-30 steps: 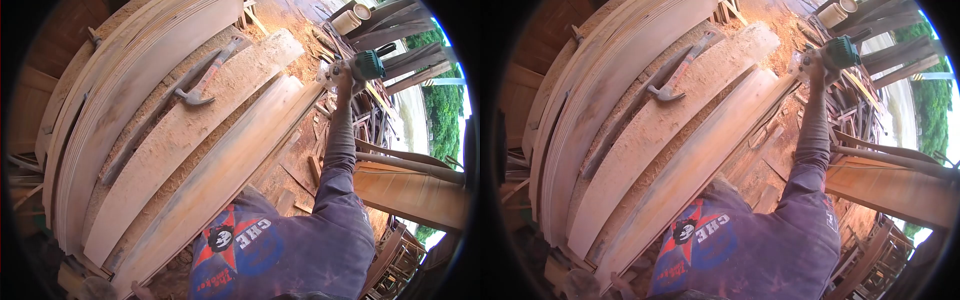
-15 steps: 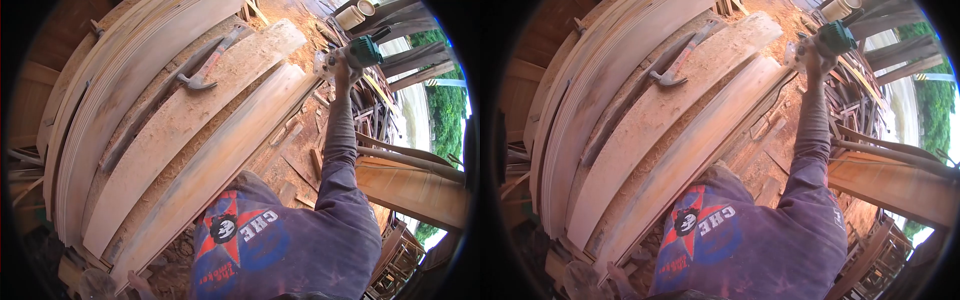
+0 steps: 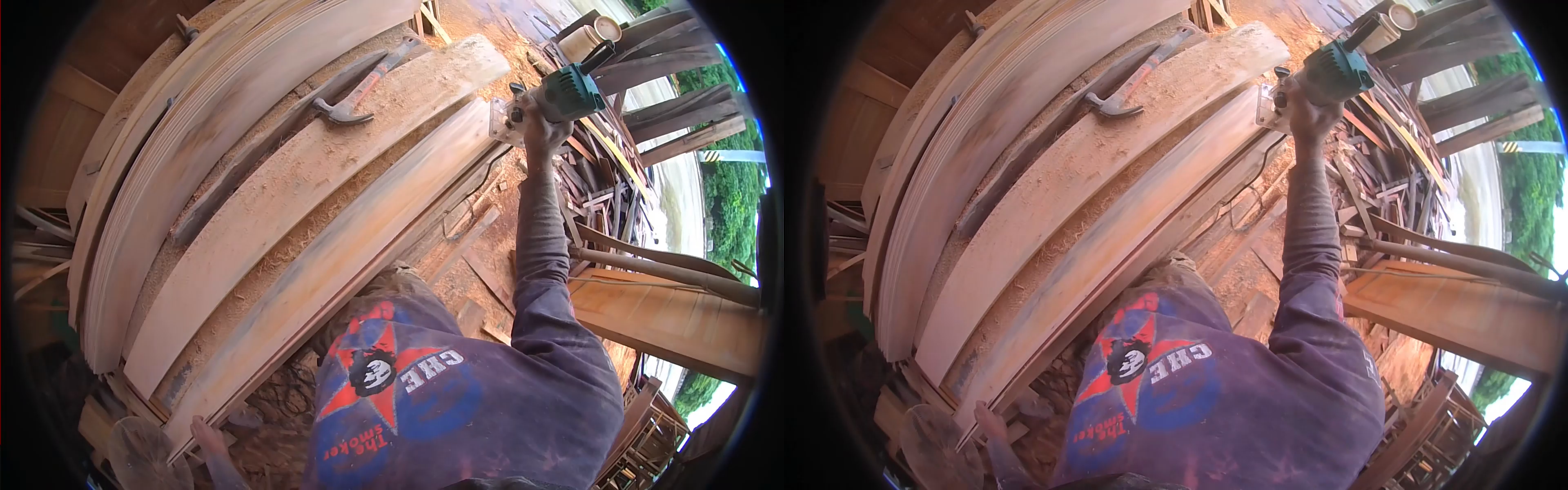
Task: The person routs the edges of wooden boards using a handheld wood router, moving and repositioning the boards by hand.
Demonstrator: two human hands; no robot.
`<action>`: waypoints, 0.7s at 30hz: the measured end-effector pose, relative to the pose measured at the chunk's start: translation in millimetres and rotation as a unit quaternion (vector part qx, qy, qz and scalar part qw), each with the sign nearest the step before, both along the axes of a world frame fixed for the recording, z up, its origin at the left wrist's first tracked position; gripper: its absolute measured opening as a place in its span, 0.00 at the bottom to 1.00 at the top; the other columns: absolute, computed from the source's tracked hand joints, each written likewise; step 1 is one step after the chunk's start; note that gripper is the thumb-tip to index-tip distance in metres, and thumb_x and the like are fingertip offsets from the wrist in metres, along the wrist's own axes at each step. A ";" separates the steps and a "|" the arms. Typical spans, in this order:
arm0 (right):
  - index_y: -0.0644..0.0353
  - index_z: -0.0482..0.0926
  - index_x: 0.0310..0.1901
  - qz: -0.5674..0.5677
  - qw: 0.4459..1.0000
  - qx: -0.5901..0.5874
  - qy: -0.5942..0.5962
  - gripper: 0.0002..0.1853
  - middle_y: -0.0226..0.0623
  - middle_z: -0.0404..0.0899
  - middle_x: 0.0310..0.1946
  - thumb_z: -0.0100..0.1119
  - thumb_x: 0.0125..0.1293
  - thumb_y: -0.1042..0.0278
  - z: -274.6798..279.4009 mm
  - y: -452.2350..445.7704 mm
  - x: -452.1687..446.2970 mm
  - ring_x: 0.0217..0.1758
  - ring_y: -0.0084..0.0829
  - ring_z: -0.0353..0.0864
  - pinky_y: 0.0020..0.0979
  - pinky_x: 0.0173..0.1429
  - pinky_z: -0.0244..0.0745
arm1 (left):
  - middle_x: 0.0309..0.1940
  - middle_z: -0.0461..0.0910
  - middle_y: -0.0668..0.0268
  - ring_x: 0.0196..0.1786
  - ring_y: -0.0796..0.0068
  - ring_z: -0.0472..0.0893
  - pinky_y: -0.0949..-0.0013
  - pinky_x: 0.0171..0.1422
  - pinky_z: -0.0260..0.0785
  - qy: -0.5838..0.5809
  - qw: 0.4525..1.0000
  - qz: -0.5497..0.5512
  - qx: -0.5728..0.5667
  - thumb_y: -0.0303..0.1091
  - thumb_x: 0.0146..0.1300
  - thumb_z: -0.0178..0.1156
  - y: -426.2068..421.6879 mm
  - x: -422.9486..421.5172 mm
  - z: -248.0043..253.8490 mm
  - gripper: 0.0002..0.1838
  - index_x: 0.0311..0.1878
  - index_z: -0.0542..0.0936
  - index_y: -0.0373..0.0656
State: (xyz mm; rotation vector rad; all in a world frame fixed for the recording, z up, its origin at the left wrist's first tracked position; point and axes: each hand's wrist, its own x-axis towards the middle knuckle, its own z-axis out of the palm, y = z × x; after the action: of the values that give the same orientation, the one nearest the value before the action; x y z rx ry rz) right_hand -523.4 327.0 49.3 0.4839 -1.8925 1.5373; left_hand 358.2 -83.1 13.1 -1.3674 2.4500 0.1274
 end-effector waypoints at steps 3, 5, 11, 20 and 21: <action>0.69 0.83 0.45 0.039 0.999 -0.012 -0.020 0.20 0.38 0.87 0.39 0.76 0.52 0.68 5.3 -13.0 32.6 0.38 0.31 0.87 0.31 0.46 0.82 | 0.44 0.75 0.45 0.53 0.38 0.74 0.47 0.58 0.65 -0.011 1.000 0.010 -0.008 0.16 0.54 0.62 -0.4 -1.2 -3.7 0.19 0.50 0.71 0.34; 0.69 0.83 0.47 0.052 0.998 -0.030 -0.025 0.21 0.39 0.86 0.40 0.76 0.52 0.70 -0.5 -18.0 49.1 0.39 0.32 0.86 0.32 0.48 0.82 | 0.44 0.76 0.46 0.52 0.40 0.75 0.47 0.58 0.66 0.013 1.000 -0.004 -0.011 0.16 0.54 0.62 3.2 -6.2 0.0 0.19 0.49 0.72 0.34; 0.69 0.83 0.48 0.079 0.993 -0.026 -0.081 0.20 0.40 0.86 0.41 0.74 0.53 0.71 0.9 -45.7 123.3 0.40 0.34 0.86 0.34 0.51 0.81 | 0.43 0.76 0.47 0.53 0.43 0.75 0.47 0.59 0.67 0.009 0.999 -0.015 -0.042 0.16 0.52 0.61 -1.0 15.8 -22.0 0.19 0.49 0.72 0.36; 0.68 0.84 0.44 0.100 0.993 0.017 -0.063 0.17 0.35 0.86 0.37 0.75 0.52 0.76 -13.7 -70.2 197.9 0.40 0.29 0.84 0.33 0.48 0.79 | 0.44 0.78 0.52 0.54 0.47 0.76 0.50 0.63 0.68 -0.024 0.997 -0.057 -0.039 0.18 0.52 0.61 -1.9 12.9 -22.1 0.18 0.47 0.71 0.37; 0.68 0.84 0.45 0.106 0.992 0.001 -0.065 0.18 0.35 0.86 0.38 0.76 0.52 0.76 -16.7 -74.9 204.6 0.40 0.30 0.84 0.33 0.47 0.80 | 0.44 0.78 0.52 0.54 0.48 0.76 0.50 0.62 0.68 -0.030 0.997 -0.064 -0.037 0.19 0.53 0.62 -3.0 12.2 -22.6 0.18 0.47 0.71 0.38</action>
State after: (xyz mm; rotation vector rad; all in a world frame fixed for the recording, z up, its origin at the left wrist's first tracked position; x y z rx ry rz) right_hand -318.8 252.0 32.6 0.6163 -1.9937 1.7402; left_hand 370.5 -86.1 -9.6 -1.2209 2.5060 -0.0342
